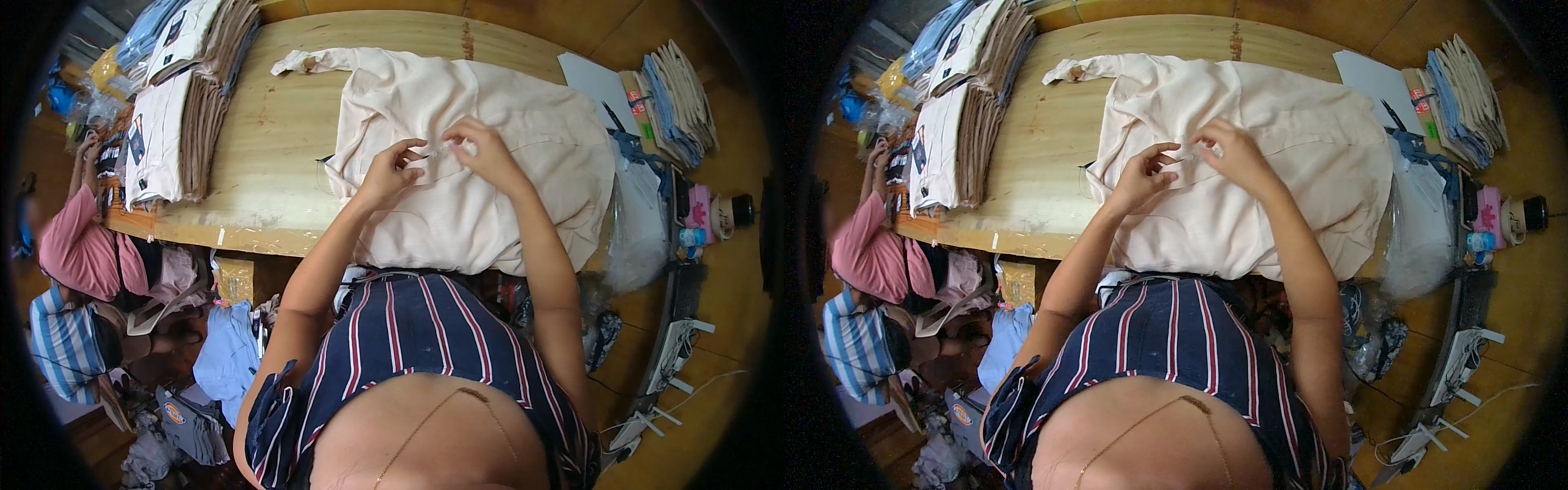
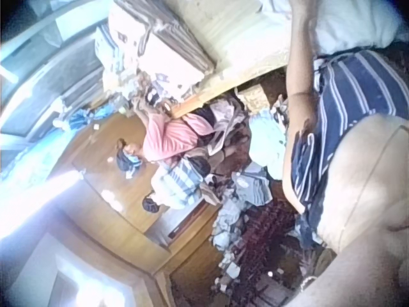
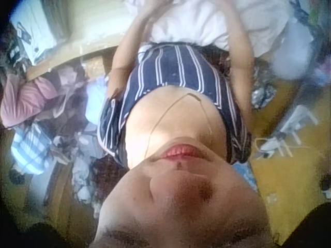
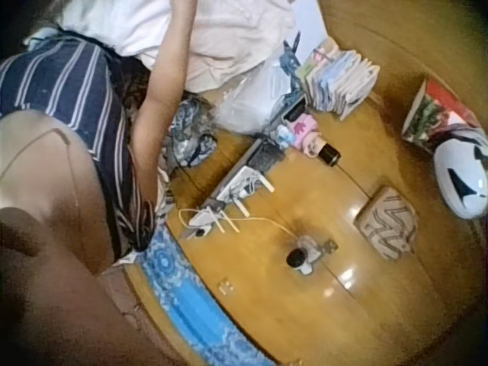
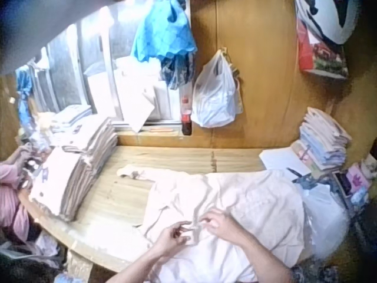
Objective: The person folds shirts by hand, inserting a cardboard sheet and attaching tags with a tagging gun before stacking them on a table.
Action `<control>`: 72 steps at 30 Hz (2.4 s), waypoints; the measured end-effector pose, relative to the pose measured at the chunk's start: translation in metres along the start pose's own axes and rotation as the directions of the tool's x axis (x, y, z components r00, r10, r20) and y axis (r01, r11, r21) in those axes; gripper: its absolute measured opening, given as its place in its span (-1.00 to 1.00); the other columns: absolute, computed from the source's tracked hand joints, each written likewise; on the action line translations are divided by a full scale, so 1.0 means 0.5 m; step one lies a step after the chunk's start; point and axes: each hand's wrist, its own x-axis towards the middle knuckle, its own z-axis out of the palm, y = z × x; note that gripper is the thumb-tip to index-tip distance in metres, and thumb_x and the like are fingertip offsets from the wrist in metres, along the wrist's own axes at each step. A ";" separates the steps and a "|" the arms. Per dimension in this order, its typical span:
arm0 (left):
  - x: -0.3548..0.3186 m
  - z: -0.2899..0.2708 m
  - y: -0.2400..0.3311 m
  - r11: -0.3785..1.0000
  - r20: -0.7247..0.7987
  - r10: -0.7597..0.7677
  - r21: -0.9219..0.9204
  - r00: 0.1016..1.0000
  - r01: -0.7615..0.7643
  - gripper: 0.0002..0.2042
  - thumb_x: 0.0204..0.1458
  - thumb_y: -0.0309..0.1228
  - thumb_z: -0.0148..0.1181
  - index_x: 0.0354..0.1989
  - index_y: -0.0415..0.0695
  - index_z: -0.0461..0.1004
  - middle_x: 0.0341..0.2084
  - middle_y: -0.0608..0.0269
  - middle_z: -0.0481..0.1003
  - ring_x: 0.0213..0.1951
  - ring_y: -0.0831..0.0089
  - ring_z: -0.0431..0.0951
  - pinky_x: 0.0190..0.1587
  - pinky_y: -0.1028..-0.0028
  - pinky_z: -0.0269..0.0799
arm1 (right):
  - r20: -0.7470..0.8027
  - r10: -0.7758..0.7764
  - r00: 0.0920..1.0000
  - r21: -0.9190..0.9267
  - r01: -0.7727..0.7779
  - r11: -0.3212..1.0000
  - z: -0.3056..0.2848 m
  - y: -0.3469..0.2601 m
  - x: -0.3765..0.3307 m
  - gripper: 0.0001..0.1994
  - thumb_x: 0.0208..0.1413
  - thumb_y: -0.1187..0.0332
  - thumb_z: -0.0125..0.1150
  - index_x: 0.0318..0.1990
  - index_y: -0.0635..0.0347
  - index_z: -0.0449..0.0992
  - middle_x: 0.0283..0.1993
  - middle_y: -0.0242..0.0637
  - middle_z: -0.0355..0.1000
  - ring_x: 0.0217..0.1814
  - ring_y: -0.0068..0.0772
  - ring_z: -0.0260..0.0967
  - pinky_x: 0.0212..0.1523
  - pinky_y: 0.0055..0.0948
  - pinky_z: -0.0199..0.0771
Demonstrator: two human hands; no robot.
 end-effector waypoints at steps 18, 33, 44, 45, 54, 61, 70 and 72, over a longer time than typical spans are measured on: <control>-0.061 0.061 0.003 0.643 -0.203 0.543 0.725 0.815 -0.248 -0.84 -0.35 -0.57 0.19 -0.48 -0.18 0.50 -0.32 0.19 0.43 -0.17 0.27 0.34 -0.12 0.42 0.21 | -0.149 -0.077 0.986 -0.119 0.060 0.991 0.001 -0.040 -0.041 -0.90 -0.23 0.55 0.08 -0.46 0.23 0.43 -0.40 -0.29 0.38 -0.33 -0.28 0.31 -0.25 -0.42 0.24; -0.089 -0.060 0.126 0.995 -0.300 -0.009 -0.093 0.954 -0.020 -0.89 -0.29 -0.57 0.24 -0.58 -0.31 0.43 -0.56 0.26 0.44 -0.48 0.64 0.35 -0.43 0.67 0.24 | -0.218 0.029 0.976 0.121 -0.002 0.993 0.010 -0.087 -0.056 -0.85 -0.20 0.63 0.04 -0.40 0.29 0.44 -0.39 -0.28 0.39 -0.34 -0.39 0.34 -0.34 -0.54 0.32; -0.103 -0.075 0.140 0.987 -0.332 0.064 -0.120 0.941 -0.110 -0.83 -0.26 -0.57 0.23 -0.43 -0.31 0.43 -0.61 0.30 0.44 -0.57 0.67 0.38 -0.50 0.70 0.26 | -0.226 0.034 0.974 0.184 0.009 0.983 0.034 -0.101 -0.054 -0.86 -0.18 0.63 0.04 -0.41 0.29 0.45 -0.39 -0.30 0.39 -0.38 -0.51 0.34 -0.45 -0.62 0.32; -0.105 -0.078 0.137 0.990 -0.327 0.061 -0.104 0.943 -0.100 -0.84 -0.25 -0.57 0.22 -0.44 -0.31 0.43 -0.61 0.31 0.44 -0.56 0.68 0.38 -0.51 0.71 0.26 | -0.228 0.039 0.973 0.195 0.006 0.981 0.035 -0.100 -0.054 -0.86 -0.18 0.63 0.03 -0.41 0.29 0.45 -0.40 -0.30 0.39 -0.38 -0.51 0.34 -0.45 -0.62 0.31; -0.098 -0.074 0.150 0.956 -0.229 0.122 0.289 0.966 -0.052 -0.90 -0.21 -0.56 0.19 -0.48 -0.26 0.43 -0.63 0.33 0.44 -0.56 0.68 0.37 -0.48 0.69 0.26 | -0.235 0.022 0.972 0.084 -0.002 0.996 0.034 -0.084 -0.061 -0.80 -0.21 0.62 0.04 -0.35 0.26 0.44 -0.39 -0.27 0.38 -0.33 -0.38 0.34 -0.33 -0.53 0.31; -0.070 -0.075 0.041 0.976 -0.215 0.081 0.216 0.973 -0.034 -0.95 -0.14 -0.58 0.07 -0.45 -0.25 0.40 -0.62 0.35 0.39 -0.59 0.68 0.34 -0.58 0.68 0.24 | -0.217 -0.119 0.969 -0.088 0.102 0.991 0.059 -0.060 -0.085 -0.80 -0.18 0.46 0.10 -0.30 0.17 0.45 -0.31 -0.20 0.38 -0.23 -0.22 0.32 -0.19 -0.42 0.30; -0.094 -0.079 0.069 0.951 0.057 -0.073 0.305 0.996 0.052 -0.79 -0.21 -0.65 0.07 -0.32 -0.23 0.45 -0.39 0.26 0.44 -0.34 0.52 0.39 -0.30 0.54 0.31 | -0.668 0.380 0.640 -0.290 -0.695 0.658 -0.326 0.350 -0.181 -0.77 -0.06 0.43 -0.14 -0.27 0.17 0.45 -0.27 -0.04 0.39 -0.25 -0.12 0.36 -0.24 -0.33 0.34; -0.086 -0.028 0.080 0.914 0.144 -0.069 0.407 0.987 0.005 -0.76 -0.25 -0.67 0.08 -0.31 -0.22 0.44 -0.38 0.23 0.44 -0.33 0.49 0.40 -0.28 0.52 0.31 | -0.696 0.109 0.710 -0.522 -0.604 0.602 -0.419 0.457 -0.192 -0.74 -0.09 0.45 -0.12 -0.23 0.19 0.43 -0.29 -0.05 0.39 -0.27 -0.07 0.36 -0.25 -0.26 0.34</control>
